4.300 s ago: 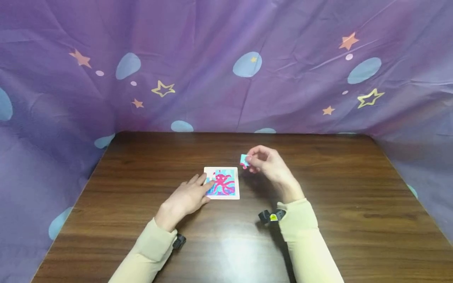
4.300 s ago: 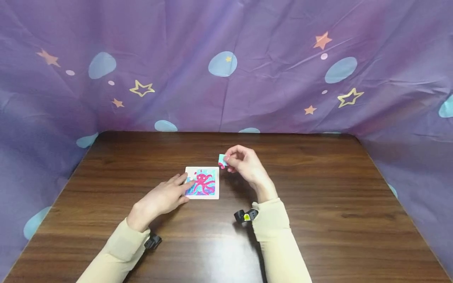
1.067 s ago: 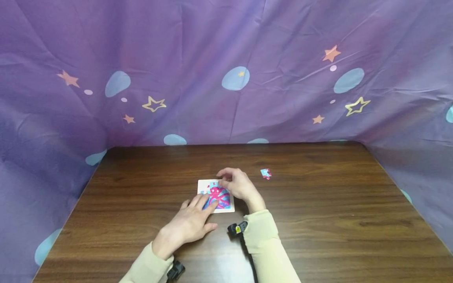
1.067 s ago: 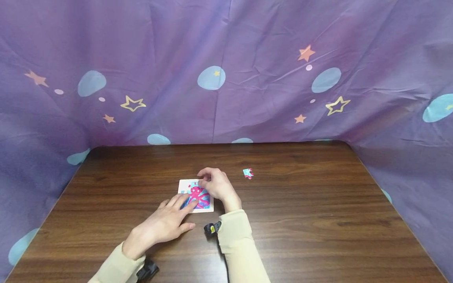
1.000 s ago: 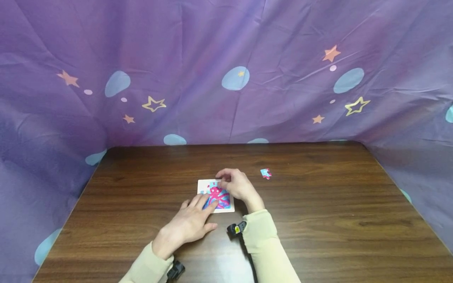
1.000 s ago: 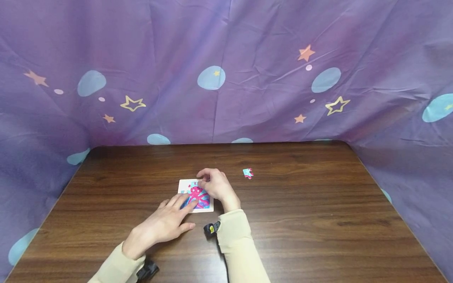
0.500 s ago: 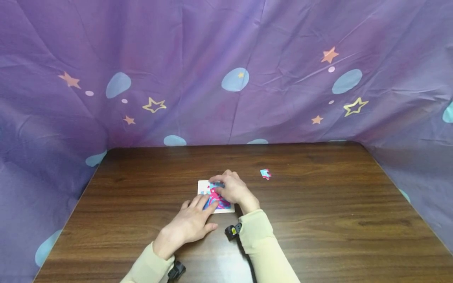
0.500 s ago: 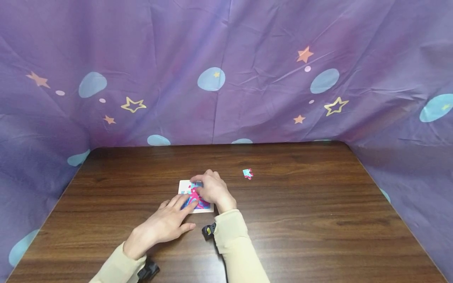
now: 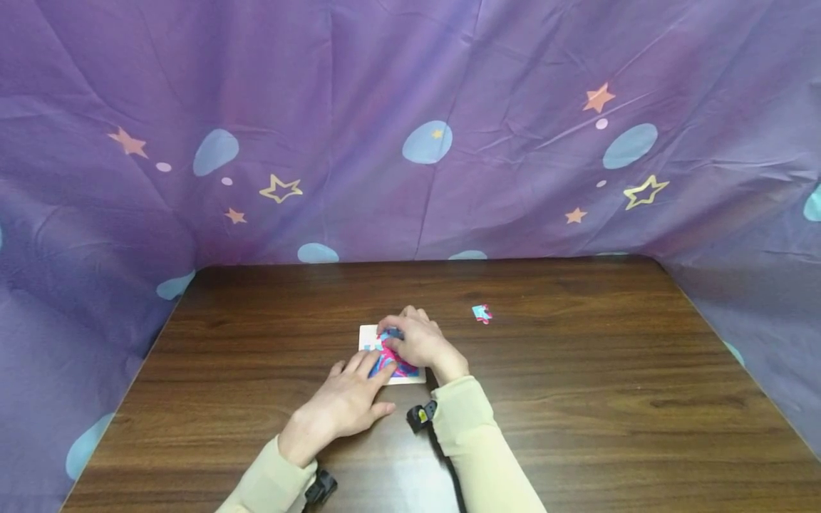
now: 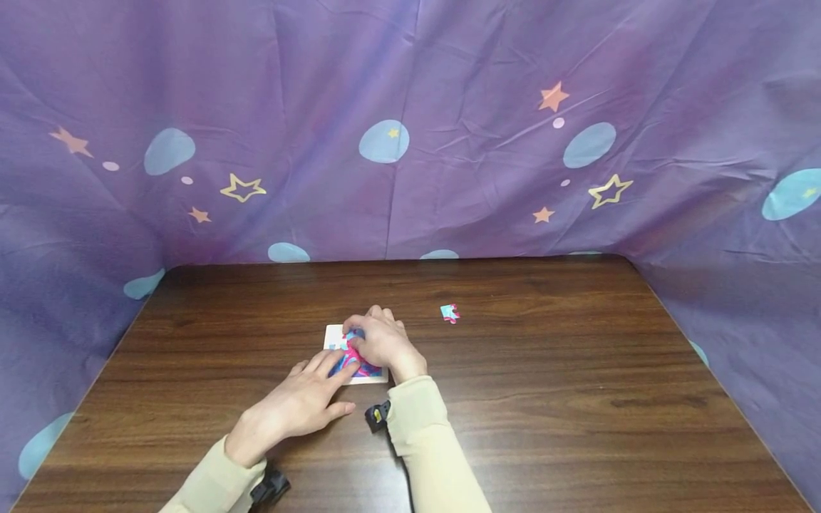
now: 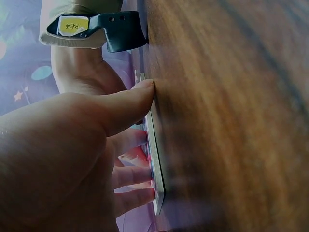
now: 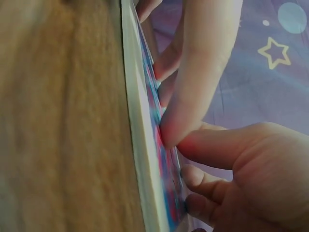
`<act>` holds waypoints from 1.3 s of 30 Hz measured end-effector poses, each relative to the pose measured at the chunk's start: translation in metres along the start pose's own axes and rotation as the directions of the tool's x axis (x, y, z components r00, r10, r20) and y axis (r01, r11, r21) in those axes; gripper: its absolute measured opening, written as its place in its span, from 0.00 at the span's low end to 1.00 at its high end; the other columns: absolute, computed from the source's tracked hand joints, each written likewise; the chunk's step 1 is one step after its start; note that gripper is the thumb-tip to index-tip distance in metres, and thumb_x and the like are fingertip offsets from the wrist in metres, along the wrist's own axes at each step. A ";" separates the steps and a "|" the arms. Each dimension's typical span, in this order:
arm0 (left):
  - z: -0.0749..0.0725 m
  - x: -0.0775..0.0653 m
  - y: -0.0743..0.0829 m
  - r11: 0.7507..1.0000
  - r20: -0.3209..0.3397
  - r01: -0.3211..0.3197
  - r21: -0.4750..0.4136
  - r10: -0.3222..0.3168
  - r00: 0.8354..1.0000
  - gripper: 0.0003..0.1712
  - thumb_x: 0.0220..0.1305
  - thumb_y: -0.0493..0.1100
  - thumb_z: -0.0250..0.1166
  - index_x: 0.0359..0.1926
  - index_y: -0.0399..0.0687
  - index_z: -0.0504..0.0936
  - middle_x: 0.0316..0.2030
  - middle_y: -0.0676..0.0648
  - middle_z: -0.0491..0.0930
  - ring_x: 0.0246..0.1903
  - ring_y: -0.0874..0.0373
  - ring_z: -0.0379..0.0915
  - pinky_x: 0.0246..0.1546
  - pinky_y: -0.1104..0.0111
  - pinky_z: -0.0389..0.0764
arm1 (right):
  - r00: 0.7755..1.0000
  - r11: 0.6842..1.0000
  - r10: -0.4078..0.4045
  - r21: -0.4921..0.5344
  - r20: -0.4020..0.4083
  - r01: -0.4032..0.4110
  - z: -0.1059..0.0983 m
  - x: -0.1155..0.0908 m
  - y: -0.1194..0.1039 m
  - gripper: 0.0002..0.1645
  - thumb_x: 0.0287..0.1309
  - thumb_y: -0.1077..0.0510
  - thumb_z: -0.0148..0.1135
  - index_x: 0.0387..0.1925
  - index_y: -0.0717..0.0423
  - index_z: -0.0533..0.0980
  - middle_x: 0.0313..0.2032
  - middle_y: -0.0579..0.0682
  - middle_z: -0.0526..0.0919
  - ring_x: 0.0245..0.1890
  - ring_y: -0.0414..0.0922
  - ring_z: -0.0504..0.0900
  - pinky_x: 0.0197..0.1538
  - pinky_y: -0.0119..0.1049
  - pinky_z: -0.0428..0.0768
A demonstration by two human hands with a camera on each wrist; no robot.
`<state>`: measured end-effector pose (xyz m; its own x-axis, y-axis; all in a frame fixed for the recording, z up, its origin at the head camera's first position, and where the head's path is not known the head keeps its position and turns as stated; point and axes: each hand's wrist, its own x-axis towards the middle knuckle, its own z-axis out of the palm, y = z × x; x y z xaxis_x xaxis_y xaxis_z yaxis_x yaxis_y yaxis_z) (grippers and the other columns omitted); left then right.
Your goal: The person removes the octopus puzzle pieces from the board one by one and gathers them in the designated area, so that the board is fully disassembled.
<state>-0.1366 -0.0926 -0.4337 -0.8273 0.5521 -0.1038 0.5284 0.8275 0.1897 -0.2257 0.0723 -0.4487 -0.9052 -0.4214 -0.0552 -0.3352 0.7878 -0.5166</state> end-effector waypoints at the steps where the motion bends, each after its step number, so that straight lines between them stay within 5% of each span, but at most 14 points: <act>1: 0.000 0.000 0.000 1.000 0.001 0.003 -0.005 -0.003 1.000 0.37 0.67 0.59 0.60 0.71 0.47 0.67 0.69 0.37 0.60 0.68 0.41 0.54 0.61 0.41 0.64 | 1.000 1.000 -0.007 0.014 -0.001 0.007 0.001 0.000 0.000 0.14 0.61 0.55 0.64 0.47 0.37 0.80 0.44 0.47 0.71 0.49 0.49 0.68 0.48 0.48 0.68; 9: 0.001 0.000 -0.001 0.999 0.015 0.011 -0.043 -0.011 1.000 0.37 0.67 0.58 0.60 0.71 0.46 0.66 0.70 0.36 0.59 0.69 0.40 0.53 0.62 0.39 0.62 | 0.999 0.996 -0.037 0.081 -0.032 0.039 0.003 0.001 0.001 0.09 0.58 0.60 0.65 0.39 0.42 0.79 0.44 0.48 0.73 0.50 0.50 0.68 0.48 0.50 0.66; 15: -0.001 0.000 -0.001 1.000 0.006 0.012 -0.012 -0.012 1.000 0.36 0.67 0.59 0.60 0.70 0.47 0.67 0.69 0.37 0.60 0.68 0.41 0.54 0.62 0.41 0.63 | 0.998 0.990 -0.017 0.138 -0.059 0.025 0.003 0.003 0.000 0.13 0.56 0.63 0.66 0.43 0.46 0.79 0.45 0.49 0.76 0.52 0.51 0.72 0.54 0.55 0.67; 32: -0.002 0.000 -0.002 1.000 0.019 0.003 -0.022 -0.003 1.000 0.36 0.68 0.58 0.60 0.70 0.48 0.67 0.69 0.37 0.60 0.69 0.41 0.54 0.62 0.42 0.63 | 0.997 0.993 0.033 0.116 -0.064 -0.025 0.002 0.003 0.000 0.12 0.56 0.61 0.68 0.42 0.52 0.78 0.41 0.51 0.74 0.50 0.52 0.72 0.55 0.51 0.71; 39: -0.002 0.000 -0.001 1.000 0.024 0.011 -0.023 -0.011 1.000 0.36 0.68 0.58 0.60 0.71 0.47 0.67 0.69 0.37 0.60 0.69 0.41 0.53 0.63 0.42 0.62 | 0.995 0.978 -0.001 0.207 -0.098 0.022 -0.001 0.003 0.004 0.10 0.54 0.66 0.68 0.37 0.53 0.76 0.33 0.48 0.76 0.38 0.47 0.75 0.46 0.44 0.75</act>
<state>-0.1373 -0.0942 -0.4315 -0.8281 0.5454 -0.1297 0.5145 0.8312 0.2105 -0.2298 0.0745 -0.4497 -0.9260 -0.3764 0.0296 -0.2936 0.6686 -0.6832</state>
